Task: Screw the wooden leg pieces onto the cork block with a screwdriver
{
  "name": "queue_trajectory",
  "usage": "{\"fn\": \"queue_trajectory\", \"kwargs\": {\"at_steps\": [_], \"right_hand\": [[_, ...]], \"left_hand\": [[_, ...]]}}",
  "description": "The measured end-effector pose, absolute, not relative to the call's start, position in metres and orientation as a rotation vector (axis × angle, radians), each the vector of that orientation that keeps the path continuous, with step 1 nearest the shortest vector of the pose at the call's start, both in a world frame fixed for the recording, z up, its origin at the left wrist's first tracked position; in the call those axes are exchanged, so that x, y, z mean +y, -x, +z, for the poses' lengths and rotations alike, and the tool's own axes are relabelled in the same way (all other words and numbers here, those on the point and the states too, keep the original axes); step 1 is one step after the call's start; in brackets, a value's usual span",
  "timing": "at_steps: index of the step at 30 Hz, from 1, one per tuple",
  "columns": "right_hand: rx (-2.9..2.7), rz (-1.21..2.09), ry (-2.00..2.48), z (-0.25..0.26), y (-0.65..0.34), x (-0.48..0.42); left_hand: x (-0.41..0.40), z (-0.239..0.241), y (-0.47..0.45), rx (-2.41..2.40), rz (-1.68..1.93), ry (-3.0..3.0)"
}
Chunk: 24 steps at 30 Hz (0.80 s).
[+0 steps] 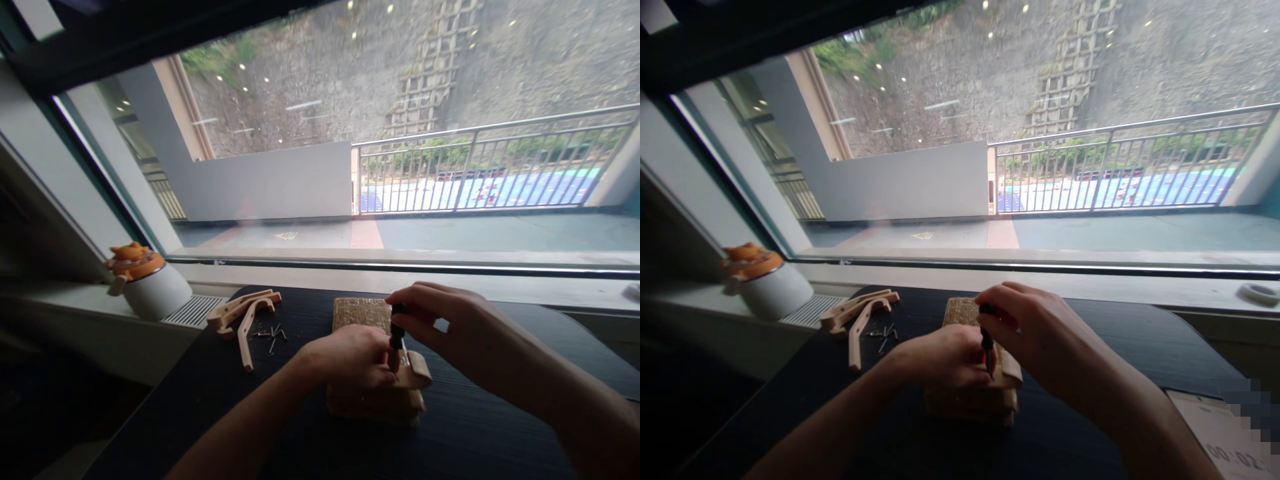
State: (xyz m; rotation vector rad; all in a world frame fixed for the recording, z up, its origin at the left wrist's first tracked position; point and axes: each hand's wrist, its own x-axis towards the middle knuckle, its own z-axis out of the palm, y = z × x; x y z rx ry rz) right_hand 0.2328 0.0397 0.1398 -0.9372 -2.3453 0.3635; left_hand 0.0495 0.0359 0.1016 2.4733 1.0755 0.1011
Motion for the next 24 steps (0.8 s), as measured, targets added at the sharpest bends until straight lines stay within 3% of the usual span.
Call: {"fn": "queue_trajectory", "kwargs": {"at_steps": [9, 24], "right_hand": [[-2.344, 0.487, 0.850, 0.1415, -0.2314, 0.0320], [-2.335, 0.264, 1.047, 0.1389, -0.2310, 0.0363]], "left_hand": [[0.0338, 0.1042, -0.0510, 1.089, 0.118, -2.445], [0.0373, 0.0977, -0.0494, 1.082, 0.135, -2.434]]}}
